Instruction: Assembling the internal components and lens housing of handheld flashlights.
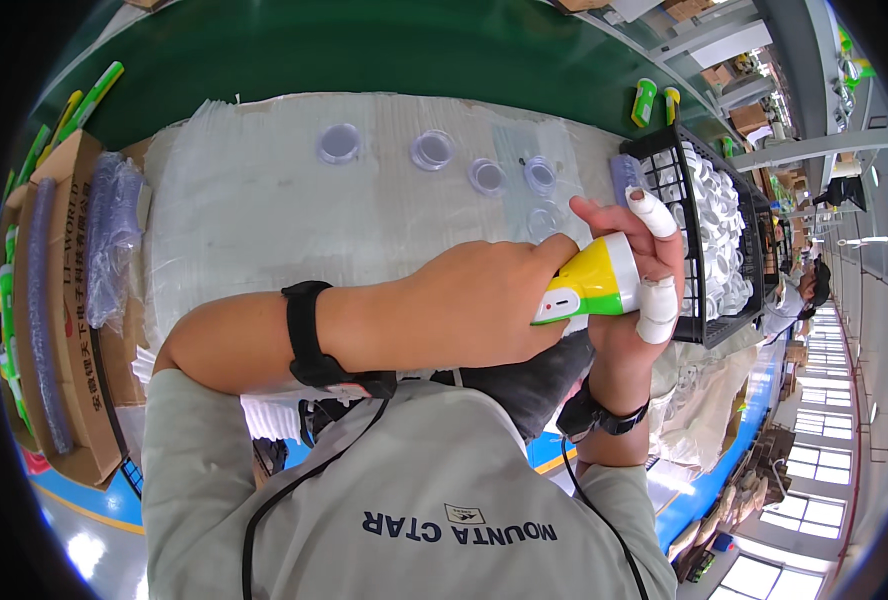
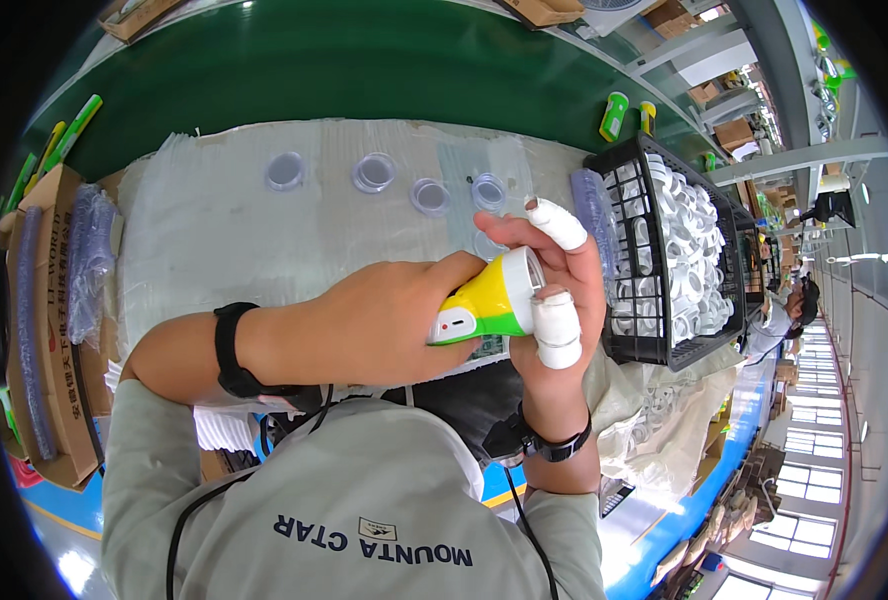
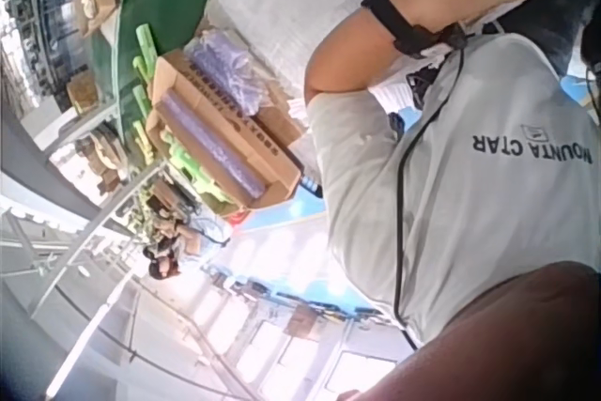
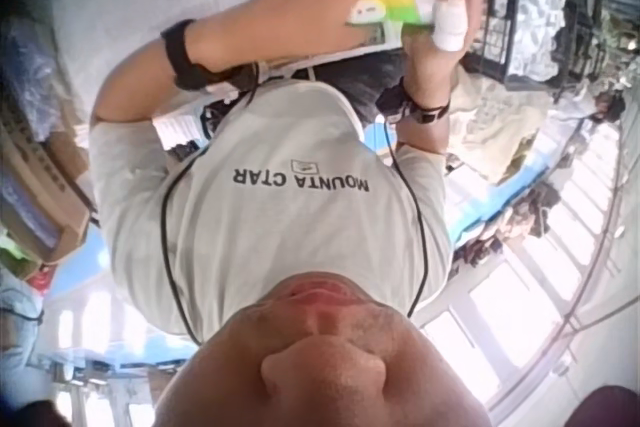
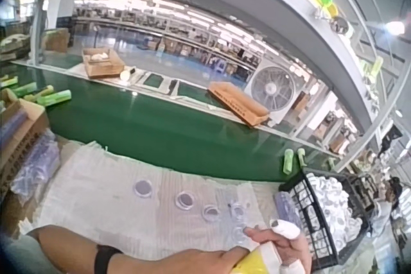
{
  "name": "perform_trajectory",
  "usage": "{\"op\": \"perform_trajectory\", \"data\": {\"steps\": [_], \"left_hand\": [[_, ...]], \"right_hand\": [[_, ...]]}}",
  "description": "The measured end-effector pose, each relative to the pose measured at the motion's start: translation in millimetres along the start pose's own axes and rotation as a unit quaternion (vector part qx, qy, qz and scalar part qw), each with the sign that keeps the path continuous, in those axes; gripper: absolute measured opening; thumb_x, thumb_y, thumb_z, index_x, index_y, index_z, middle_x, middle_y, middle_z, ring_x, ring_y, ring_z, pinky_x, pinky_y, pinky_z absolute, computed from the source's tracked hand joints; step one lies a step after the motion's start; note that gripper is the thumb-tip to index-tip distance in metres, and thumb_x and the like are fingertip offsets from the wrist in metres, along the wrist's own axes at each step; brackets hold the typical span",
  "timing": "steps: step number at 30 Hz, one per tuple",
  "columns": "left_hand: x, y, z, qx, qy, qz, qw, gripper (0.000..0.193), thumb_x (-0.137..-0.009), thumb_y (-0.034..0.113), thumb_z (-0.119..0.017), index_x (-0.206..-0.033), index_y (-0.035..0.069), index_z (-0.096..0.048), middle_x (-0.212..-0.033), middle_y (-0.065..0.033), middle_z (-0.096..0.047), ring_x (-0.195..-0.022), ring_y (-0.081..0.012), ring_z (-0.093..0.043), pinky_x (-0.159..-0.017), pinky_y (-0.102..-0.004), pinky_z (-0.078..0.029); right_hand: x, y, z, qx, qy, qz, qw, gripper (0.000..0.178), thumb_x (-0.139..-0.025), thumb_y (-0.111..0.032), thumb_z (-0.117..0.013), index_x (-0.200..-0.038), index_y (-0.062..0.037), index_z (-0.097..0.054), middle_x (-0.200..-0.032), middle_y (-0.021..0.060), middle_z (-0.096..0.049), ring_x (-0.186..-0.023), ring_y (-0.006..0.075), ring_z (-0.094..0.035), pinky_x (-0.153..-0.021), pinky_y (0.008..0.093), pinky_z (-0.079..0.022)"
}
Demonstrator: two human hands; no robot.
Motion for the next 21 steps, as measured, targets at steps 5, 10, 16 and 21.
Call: {"op": "perform_trajectory", "data": {"steps": [5, 10, 16, 21], "left_hand": [[-1, -1, -4, 0.103, -0.046, 0.029, 0.993, 0.042, -0.074, 0.022, -0.066, -0.102, 0.000, -0.046, -0.081, -0.0216, -0.062, -0.072, -0.0387, -0.062, -0.063, -0.0430, -0.049], [-2, -10, -26, 0.280, -0.113, 0.010, 0.953, 0.050, -0.076, 0.018, -0.066, -0.118, 0.002, -0.043, -0.089, -0.0150, -0.063, -0.081, -0.0278, -0.063, -0.072, -0.0362, -0.048], [-6, -10, -7, -0.016, -0.018, 0.064, 0.998, 0.052, -0.071, 0.017, -0.069, -0.115, 0.002, -0.045, -0.088, -0.0142, -0.061, -0.079, -0.0322, -0.061, -0.069, -0.0390, -0.049], [-2, 4, 12, -0.248, 0.177, -0.107, 0.946, 0.057, -0.060, 0.020, -0.075, -0.109, 0.005, -0.051, -0.084, -0.0085, -0.054, -0.070, -0.0267, -0.056, -0.061, -0.0365, -0.044]], "right_hand": [[-2, -1, 4, 0.040, -0.051, 0.029, 0.997, 0.054, -0.083, -0.041, -0.057, -0.113, 0.0032, -0.052, -0.099, 0.0170, -0.062, -0.110, 0.0342, -0.055, -0.107, 0.0447, -0.025], [-1, -6, 3, 0.042, -0.102, 0.092, 0.990, 0.046, -0.081, -0.034, -0.057, -0.108, 0.0037, -0.057, -0.089, 0.0139, -0.064, -0.101, 0.0361, -0.060, -0.108, 0.0503, -0.023], [-2, 4, 5, 0.073, -0.028, -0.023, 0.997, 0.051, -0.086, -0.022, -0.052, -0.129, 0.0027, -0.039, -0.109, 0.0158, -0.057, -0.110, 0.0285, -0.053, -0.094, 0.0391, -0.040], [10, 20, 13, -0.032, 0.066, 0.028, 0.997, 0.059, -0.091, -0.030, -0.046, -0.138, -0.0020, -0.025, -0.120, 0.0182, -0.049, -0.112, 0.0298, -0.051, -0.095, 0.0402, -0.041]]}}
Point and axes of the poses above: each hand's wrist, its own x-axis away from the middle knuckle, its own z-axis out of the back of the hand, y = z × x, the point moved 5 cm from there along -x, towards the middle knuckle
